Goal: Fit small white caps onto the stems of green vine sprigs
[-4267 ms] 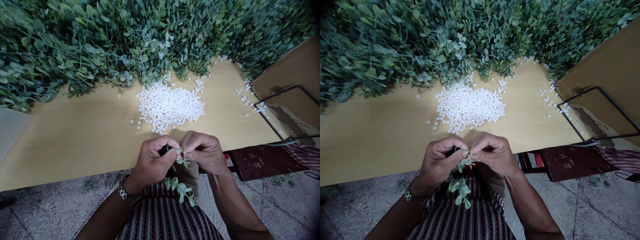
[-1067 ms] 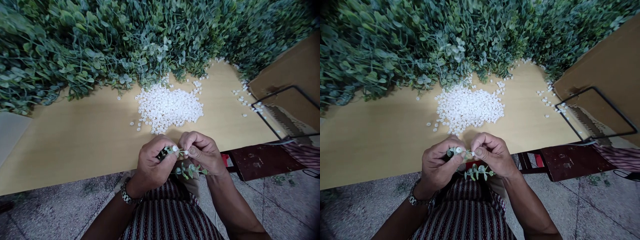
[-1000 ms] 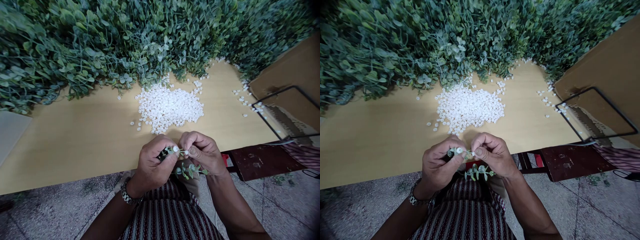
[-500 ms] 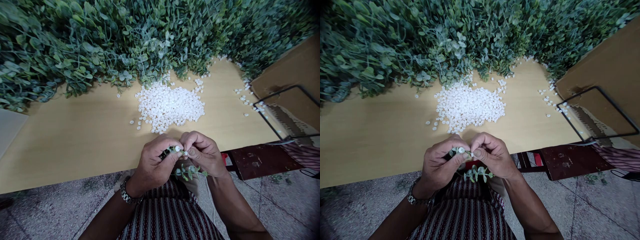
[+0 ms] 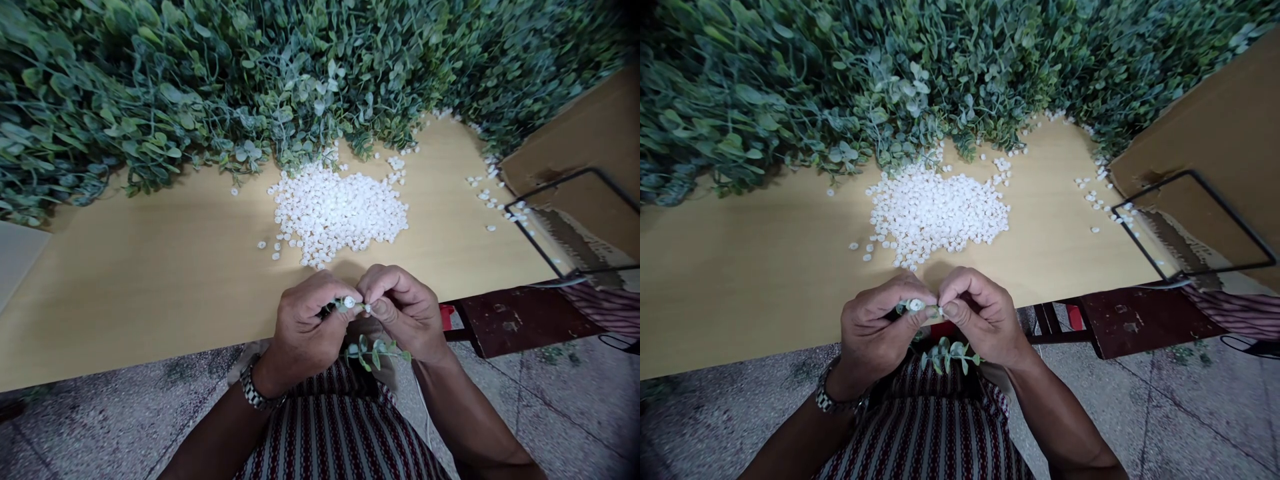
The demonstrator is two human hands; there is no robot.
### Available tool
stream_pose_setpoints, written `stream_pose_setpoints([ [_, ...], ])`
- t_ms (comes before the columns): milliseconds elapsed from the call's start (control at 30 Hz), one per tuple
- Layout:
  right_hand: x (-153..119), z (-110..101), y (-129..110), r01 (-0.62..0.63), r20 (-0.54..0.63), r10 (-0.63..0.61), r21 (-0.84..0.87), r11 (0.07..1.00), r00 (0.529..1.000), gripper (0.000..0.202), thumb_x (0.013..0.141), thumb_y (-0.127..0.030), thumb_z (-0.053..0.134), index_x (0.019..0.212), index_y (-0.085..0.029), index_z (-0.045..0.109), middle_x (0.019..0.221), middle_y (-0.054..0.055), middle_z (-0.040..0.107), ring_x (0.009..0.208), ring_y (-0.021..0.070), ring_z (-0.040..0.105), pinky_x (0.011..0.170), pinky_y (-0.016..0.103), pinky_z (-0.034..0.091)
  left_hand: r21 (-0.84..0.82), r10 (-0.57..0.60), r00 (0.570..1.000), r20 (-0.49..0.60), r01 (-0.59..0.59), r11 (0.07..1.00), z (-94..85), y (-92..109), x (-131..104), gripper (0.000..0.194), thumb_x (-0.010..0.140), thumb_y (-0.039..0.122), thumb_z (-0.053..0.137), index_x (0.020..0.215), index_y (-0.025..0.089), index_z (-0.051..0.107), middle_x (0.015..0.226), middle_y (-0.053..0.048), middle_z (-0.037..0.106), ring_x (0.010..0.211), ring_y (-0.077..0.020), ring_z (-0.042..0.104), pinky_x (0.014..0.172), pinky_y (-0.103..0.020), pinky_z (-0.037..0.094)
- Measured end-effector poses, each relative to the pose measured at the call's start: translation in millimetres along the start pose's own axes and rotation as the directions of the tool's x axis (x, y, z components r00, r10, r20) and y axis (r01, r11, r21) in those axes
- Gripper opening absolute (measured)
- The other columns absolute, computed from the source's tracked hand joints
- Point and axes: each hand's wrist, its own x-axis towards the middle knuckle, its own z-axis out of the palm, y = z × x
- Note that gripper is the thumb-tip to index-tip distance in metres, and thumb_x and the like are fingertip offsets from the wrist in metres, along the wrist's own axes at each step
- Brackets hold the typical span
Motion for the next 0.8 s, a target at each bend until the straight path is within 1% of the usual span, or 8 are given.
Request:
stream_pose_setpoints([
  [133,-1.5,2.4,0.1,0.02,-0.03,-0.022,-0.063,0.998,0.999,0.005,0.086,-0.016,0.055,0.084,-0.02,0.058,0.073,0.0,0.052,0.065,0.0119,0.048,0.059,0.025,0.041,0.051,0.012,1.0,0.002,-0.012,0.999,0.2,-0.6,0.3,0.011,0.074,0.003,0.061,0.072,0.013,0.064,0.062,-0.002,0.061,0.058,-0.0113,0.053,0.056,-0.026,0.045],
  [333,-2.1,2.6,0.7,0.008,-0.02,-0.01,-0.089,0.996,1.0,0.005,0.087,-0.016,0.053,0.085,-0.02,0.056,0.074,0.0,0.052,0.065,0.0121,0.048,0.059,0.026,0.041,0.097,0.037,0.999,0.006,-0.037,0.995,0.6,0.6,2.0,0.013,0.075,0.003,0.059,0.07,0.015,0.062,0.06,0.0,0.059,0.056,-0.0105,0.052,0.054,-0.024,0.044],
  [567,-1.7,3.1,0.4,0.019,-0.01,-0.02,-0.111,0.994,1.0,0.008,0.087,-0.013,0.051,0.086,-0.02,0.055,0.074,0.0,0.05,0.064,0.0114,0.049,0.057,0.026,0.041,0.074,0.044,0.999,-0.007,-0.044,0.996,0.8,0.3,1.2,0.015,0.074,-0.001,0.059,0.071,0.014,0.061,0.06,0.0,0.058,0.057,-0.0097,0.051,0.055,-0.022,0.042],
  [800,-1.4,3.3,-0.6,0.009,-0.018,-0.011,-0.134,0.991,1.0,0.007,0.087,-0.014,0.052,0.084,-0.02,0.054,0.073,0.0,0.052,0.064,0.0119,0.051,0.057,0.026,0.043,0.075,0.036,0.999,-0.022,-0.035,0.997,1.6,0.4,0.9,0.017,0.074,-0.001,0.057,0.07,0.015,0.062,0.059,0.001,0.057,0.056,-0.0097,0.052,0.054,-0.022,0.043],
])
